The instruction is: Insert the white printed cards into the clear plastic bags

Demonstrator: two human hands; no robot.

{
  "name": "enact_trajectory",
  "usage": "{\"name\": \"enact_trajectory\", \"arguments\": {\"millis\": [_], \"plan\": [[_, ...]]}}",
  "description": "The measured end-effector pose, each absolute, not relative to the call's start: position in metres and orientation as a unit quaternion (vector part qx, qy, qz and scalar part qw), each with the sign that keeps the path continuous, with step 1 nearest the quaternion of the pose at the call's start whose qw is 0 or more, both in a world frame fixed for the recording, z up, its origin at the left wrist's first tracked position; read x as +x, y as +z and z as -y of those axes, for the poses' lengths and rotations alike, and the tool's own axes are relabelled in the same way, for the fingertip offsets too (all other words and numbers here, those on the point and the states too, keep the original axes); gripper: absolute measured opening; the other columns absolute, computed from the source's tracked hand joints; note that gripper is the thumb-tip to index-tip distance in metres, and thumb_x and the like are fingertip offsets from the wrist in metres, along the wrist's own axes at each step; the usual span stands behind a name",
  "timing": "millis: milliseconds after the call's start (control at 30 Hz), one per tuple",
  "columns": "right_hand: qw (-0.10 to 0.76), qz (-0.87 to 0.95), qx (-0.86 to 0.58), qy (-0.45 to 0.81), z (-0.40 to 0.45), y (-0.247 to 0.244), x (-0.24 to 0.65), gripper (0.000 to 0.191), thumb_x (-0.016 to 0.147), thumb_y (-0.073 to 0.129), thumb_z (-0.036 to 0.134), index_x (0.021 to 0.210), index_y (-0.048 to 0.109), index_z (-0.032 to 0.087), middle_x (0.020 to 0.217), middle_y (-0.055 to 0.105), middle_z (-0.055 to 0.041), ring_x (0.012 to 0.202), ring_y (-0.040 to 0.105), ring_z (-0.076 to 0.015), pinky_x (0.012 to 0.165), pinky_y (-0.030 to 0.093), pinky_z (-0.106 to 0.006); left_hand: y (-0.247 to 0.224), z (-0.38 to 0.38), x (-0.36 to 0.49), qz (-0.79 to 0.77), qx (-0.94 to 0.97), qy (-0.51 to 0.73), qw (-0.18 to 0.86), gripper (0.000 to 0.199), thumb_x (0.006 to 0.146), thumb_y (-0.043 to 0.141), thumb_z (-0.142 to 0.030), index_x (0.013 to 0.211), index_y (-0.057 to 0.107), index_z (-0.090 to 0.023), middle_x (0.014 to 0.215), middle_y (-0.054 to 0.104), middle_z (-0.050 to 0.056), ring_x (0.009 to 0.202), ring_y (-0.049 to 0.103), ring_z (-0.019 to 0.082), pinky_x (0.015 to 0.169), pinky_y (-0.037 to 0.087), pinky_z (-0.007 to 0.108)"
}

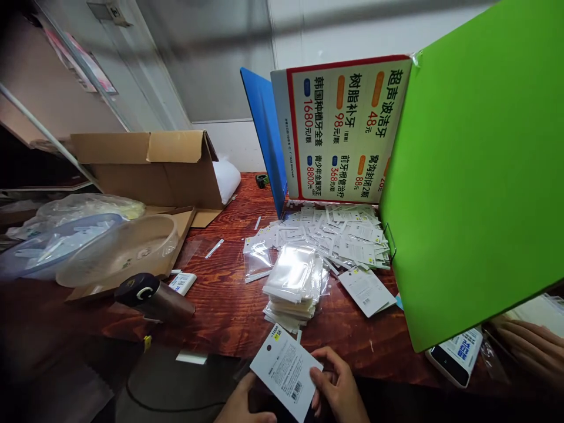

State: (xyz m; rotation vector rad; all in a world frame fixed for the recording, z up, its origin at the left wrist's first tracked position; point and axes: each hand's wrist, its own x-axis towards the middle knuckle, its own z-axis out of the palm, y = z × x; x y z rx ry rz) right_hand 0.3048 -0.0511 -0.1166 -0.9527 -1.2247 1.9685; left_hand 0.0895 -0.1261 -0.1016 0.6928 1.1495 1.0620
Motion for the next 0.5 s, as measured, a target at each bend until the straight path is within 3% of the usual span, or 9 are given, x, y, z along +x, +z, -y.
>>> {"name": "enact_trajectory", "arguments": {"millis": [133, 233, 300, 400, 500], "plan": [[0.275, 0.480, -0.316, 0.771, 0.051, -0.101, 0.308, 0.049, 0.076, 0.077, 0.049, 0.113, 0.059, 0.023, 0.079, 0.071, -0.0032, 0.064, 0.068, -0.0193, 0.060, 0.053, -0.029, -0.087, 0.115, 0.094, -0.554, 0.192, 0.554, 0.592, 0.065, 0.059, 0.082, -0.062, 0.103, 0.072, -0.015, 0.108, 0.074, 0.016, 0.107, 0.065, 0.037, 0.099, 0.046, 0.050], [0.282, 0.521, -0.306, 0.745, 0.053, -0.089, 0.307, 0.064, 0.072, 0.082, 0.039, 0.130, 0.055, 0.027, 0.088, 0.071, -0.0028, 0.080, 0.070, -0.0227, 0.075, 0.053, -0.034, -0.075, 0.107, 0.100, -0.564, 0.148, 0.569, 0.580, 0.060, 0.062, 0.082, -0.059, 0.101, 0.071, -0.014, 0.105, 0.075, 0.015, 0.106, 0.066, 0.036, 0.096, 0.049, 0.047], [0.300, 0.550, -0.314, 0.713, 0.054, -0.088, 0.306, 0.080, 0.075, 0.081, 0.040, 0.144, 0.043, 0.029, 0.083, 0.071, -0.0016, 0.082, 0.069, -0.0235, 0.080, 0.052, -0.036, -0.073, 0.103, 0.102, -0.561, 0.161, 0.561, 0.587, 0.058, 0.063, 0.083, -0.056, 0.100, 0.072, -0.013, 0.105, 0.075, 0.016, 0.106, 0.067, 0.036, 0.094, 0.050, 0.046], [0.324, 0.584, -0.333, 0.666, 0.056, -0.095, 0.303, 0.095, 0.079, 0.075, 0.049, 0.155, 0.022, 0.027, 0.091, 0.072, -0.0040, 0.088, 0.068, -0.0252, 0.089, 0.050, -0.039, -0.081, 0.102, 0.103, -0.566, 0.196, 0.529, 0.601, 0.061, 0.059, 0.085, -0.057, 0.097, 0.072, -0.011, 0.107, 0.075, 0.019, 0.105, 0.067, 0.038, 0.093, 0.051, 0.048], [0.372, 0.608, -0.359, 0.602, 0.060, -0.107, 0.300, 0.088, 0.083, 0.068, 0.056, 0.155, 0.025, 0.029, 0.106, 0.072, -0.0072, 0.100, 0.068, -0.0276, 0.096, 0.049, -0.040, -0.091, 0.103, 0.104, -0.555, 0.233, 0.502, 0.620, 0.068, 0.057, 0.083, -0.062, 0.100, 0.072, -0.010, 0.109, 0.074, 0.020, 0.105, 0.066, 0.039, 0.093, 0.051, 0.050]]}}
